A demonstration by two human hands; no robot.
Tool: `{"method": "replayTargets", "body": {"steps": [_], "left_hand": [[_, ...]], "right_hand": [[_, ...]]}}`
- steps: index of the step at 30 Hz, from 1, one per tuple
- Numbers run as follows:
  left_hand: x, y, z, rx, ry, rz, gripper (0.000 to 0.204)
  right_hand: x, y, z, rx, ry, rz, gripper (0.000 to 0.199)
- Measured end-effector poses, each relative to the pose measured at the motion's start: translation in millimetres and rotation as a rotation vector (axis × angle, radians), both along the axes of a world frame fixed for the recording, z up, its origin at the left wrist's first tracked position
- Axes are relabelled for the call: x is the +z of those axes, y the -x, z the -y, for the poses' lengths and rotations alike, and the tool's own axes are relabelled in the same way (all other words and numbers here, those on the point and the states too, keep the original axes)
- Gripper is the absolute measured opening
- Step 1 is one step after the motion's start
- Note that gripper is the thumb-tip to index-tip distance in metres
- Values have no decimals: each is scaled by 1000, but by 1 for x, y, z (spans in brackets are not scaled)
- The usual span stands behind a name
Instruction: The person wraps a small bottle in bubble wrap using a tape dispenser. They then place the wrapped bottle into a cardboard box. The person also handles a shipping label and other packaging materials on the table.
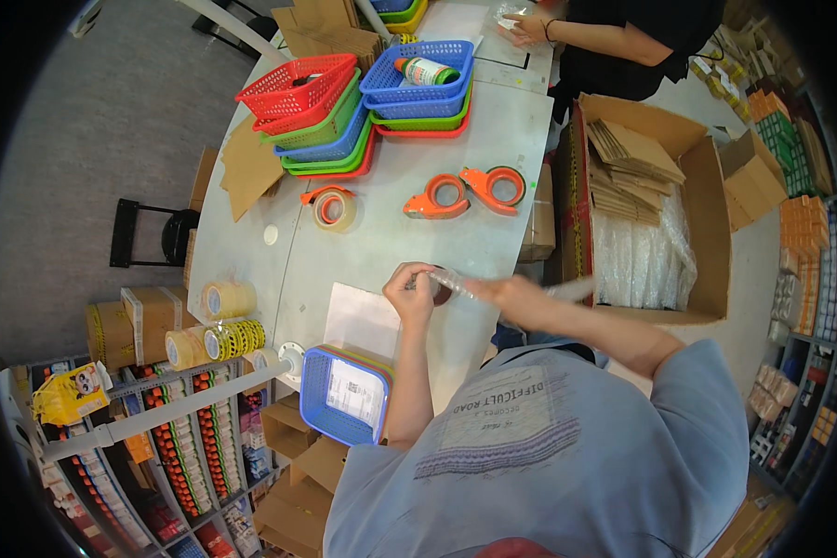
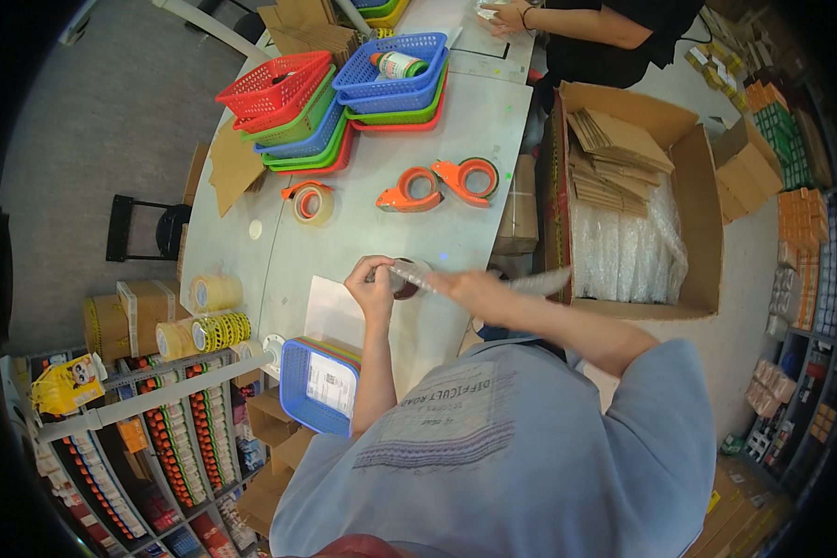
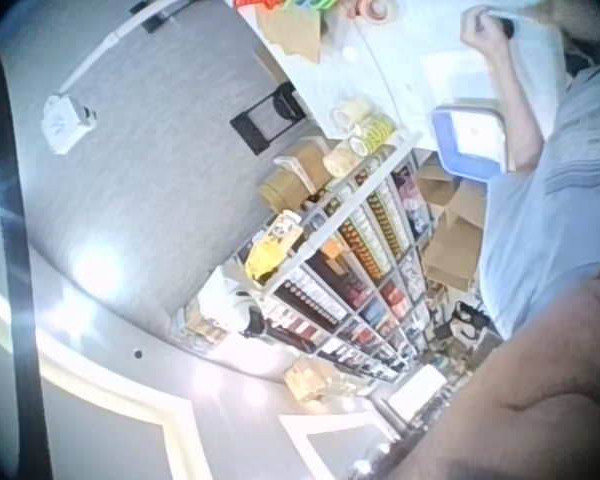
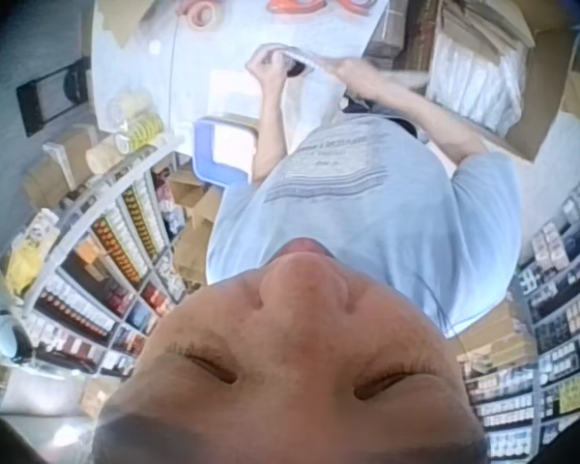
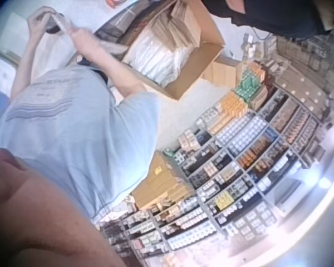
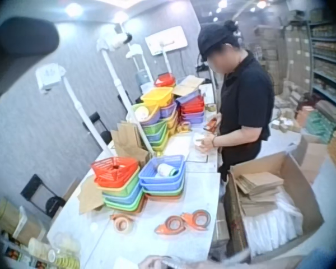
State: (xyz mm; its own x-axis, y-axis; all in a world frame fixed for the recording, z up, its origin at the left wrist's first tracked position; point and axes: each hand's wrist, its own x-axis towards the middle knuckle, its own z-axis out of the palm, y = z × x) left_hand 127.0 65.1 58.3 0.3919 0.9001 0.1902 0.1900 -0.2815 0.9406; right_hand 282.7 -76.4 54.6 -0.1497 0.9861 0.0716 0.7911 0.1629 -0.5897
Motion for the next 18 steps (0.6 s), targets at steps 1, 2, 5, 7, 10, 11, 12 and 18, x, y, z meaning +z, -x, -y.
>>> {"method": "replayTargets", "body": {"steps": [1,2,5,7,10,11,12,18], "left_hand": [[-2,-8,2,68,-17,42,19],[-4,-16,6,136,-34,85,18],[-13,-21,11,373,15,121,17],[-17,-19,13,537,106,166,23],[-15,-9,23,666,231,259,46],[-11,-5,32,652,237,269,53],[-8,1,41,638,246,275,61],[46,36,10,-43,-312,-669,63]], "right_hand": [[-1,14,2,8,-28,-27,56],[-1,24,-1,-17,46,-102,58],[-8,48,-18,-106,-23,-272,61],[-6,55,-31,-135,-59,-336,61],[2,51,-55,-142,24,-412,59],[7,46,-65,-141,32,-443,59],[11,41,-74,-143,44,-475,59],[-18,14,-113,181,-67,-366,46]]}}
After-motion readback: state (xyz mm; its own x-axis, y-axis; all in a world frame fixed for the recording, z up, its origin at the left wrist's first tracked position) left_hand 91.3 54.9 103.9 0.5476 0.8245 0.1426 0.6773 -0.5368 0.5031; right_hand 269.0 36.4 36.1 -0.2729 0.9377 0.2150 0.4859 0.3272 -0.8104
